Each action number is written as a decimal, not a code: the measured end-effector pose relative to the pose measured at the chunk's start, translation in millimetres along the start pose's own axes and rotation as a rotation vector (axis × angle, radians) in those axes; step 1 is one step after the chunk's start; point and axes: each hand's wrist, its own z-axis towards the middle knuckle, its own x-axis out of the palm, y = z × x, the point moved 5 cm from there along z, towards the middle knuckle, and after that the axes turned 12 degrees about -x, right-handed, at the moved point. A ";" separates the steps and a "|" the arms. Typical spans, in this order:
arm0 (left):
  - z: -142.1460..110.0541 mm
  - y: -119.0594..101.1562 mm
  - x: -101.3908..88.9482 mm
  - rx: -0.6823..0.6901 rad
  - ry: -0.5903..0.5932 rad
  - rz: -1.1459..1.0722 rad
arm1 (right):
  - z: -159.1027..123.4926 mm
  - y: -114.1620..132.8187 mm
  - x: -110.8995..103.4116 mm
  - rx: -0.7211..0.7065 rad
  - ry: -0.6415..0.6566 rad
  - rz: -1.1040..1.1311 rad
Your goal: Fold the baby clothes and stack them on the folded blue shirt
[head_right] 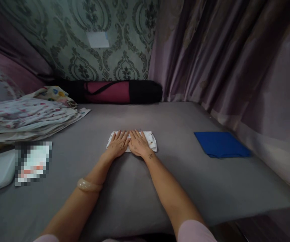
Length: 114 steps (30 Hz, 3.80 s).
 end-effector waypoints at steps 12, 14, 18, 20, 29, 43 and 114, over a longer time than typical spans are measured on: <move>4.3 5.3 -27.5 -0.096 -0.217 -0.207 | 6.4 25.3 5.1 -0.062 0.004 -0.014; 4.4 4.1 -25.5 -0.082 -0.207 -0.205 | 6.5 23.8 5.9 -0.060 0.015 -0.007; 3.8 2.1 -26.8 -0.064 -0.237 -0.215 | 5.9 17.5 -5.5 -0.026 -0.040 -0.012; 2.7 1.5 -27.2 -0.047 -0.262 -0.208 | 3.9 12.1 -10.9 0.019 -0.102 -0.032; 1.7 0.5 -1.0 0.024 -0.032 -0.063 | -1.8 1.5 2.6 0.057 -0.034 -0.006; 0.7 7.7 -7.7 -0.085 -0.143 0.005 | -6.8 -15.4 -2.0 0.181 -0.035 -0.070; 17.8 93.7 -43.4 -0.510 -0.177 -0.880 | 66.3 79.9 21.2 0.038 0.000 -0.074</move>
